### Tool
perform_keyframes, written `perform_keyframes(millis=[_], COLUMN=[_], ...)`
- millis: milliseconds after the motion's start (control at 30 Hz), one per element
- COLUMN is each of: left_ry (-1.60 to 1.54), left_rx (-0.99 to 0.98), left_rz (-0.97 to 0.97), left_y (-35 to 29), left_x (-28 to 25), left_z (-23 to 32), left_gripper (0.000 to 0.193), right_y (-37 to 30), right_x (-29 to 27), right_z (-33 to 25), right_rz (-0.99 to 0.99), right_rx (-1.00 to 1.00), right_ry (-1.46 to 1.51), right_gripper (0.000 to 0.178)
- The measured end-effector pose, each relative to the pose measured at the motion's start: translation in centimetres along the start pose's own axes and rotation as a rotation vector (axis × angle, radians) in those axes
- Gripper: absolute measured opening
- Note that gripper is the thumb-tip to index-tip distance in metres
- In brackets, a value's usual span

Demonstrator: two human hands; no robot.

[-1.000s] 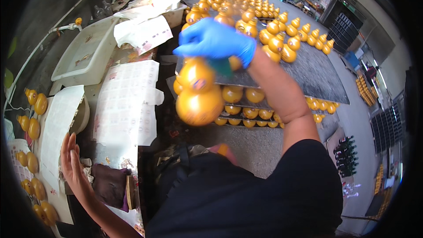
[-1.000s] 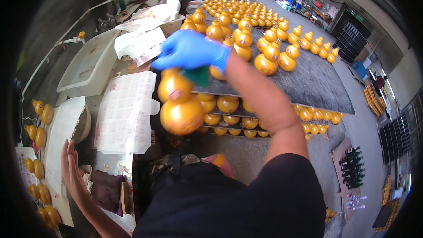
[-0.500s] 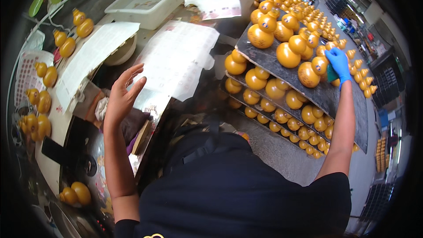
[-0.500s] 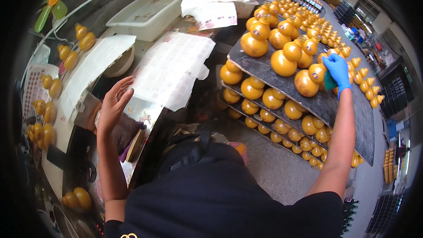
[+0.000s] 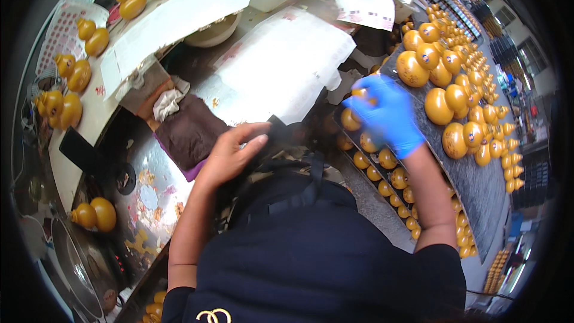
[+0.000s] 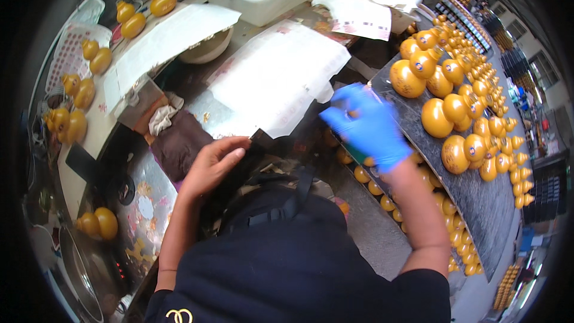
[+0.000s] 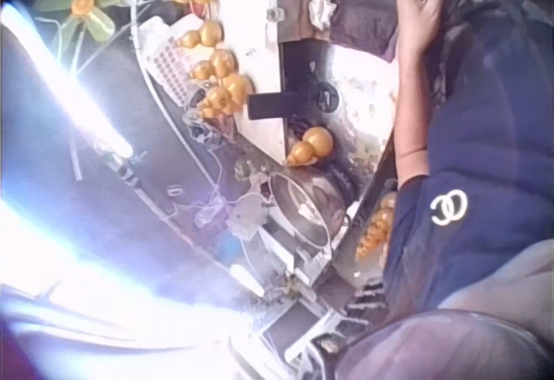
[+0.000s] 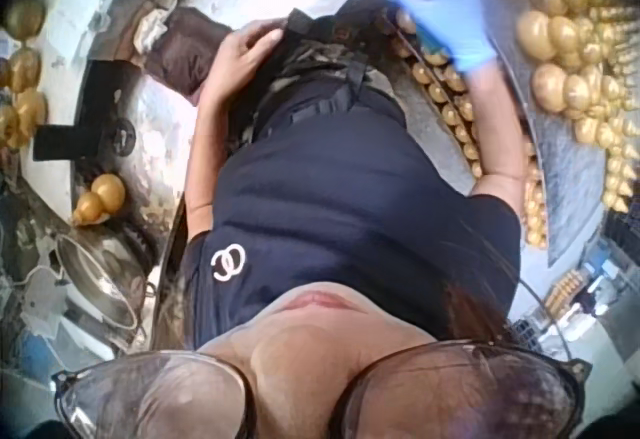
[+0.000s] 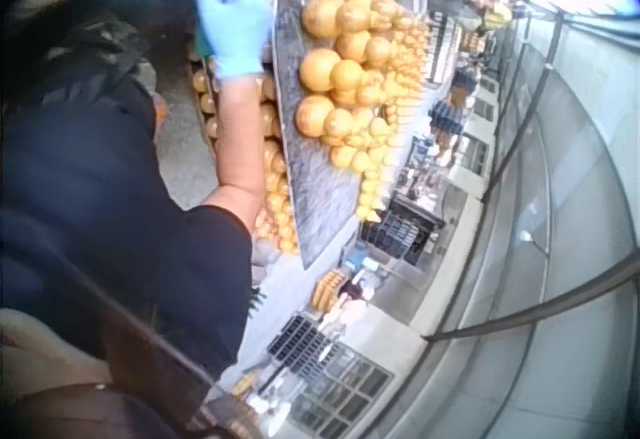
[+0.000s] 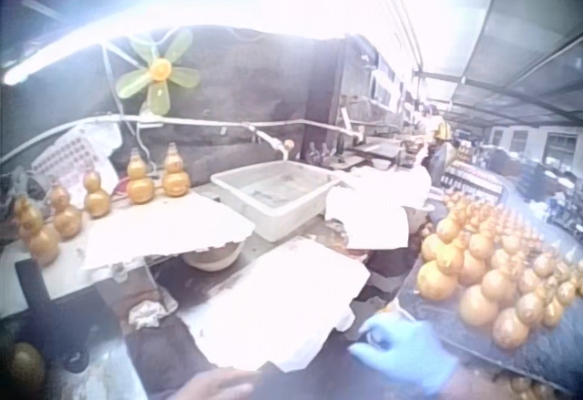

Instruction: The person applies decorative stickers to yellow gourd-shaped objects. They peel stickers from a sheet, place them on the gourds, and smooth them with a green card. The person handles the gourds one at a time, rotating them to position the stickers, and occasionally wipes the surface before application.

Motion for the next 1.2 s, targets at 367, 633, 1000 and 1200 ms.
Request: perform_keyframes(millis=[367,633,1000,1200], left_ry=[-0.480,-0.809,-0.699,-0.705], left_rx=[-0.432,-0.521,-0.485,-0.441], left_rz=[-0.012,0.071,-0.088,-0.078], left_y=[1.3,5.2,3.2,1.7], left_x=[7.2,7.8,7.4,6.4], left_z=[-9.6,-9.5,-7.4,-6.3], left_gripper=[0.061,0.066,0.045,0.043], right_y=[0.3,7.4,22.2,24.3], right_x=[18.1,16.0,10.7,13.6], right_z=[0.4,4.3,16.3,12.2], right_rz=[-0.389,-0.451,-0.004,-0.008], right_rx=[-0.453,0.139,0.316,0.047], right_ry=[-0.114,0.391,-0.266,-0.304], right_gripper=[0.021,0.020,0.027,0.053])
Point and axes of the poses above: each hand's wrist, its own y-axis towards the middle knuckle, its own x-axis out of the palm, z = x × y, the point moved 6 cm from there along y, towards the middle knuckle, and after that the axes turned 6 degrees about -y, right-handed, at the moved point
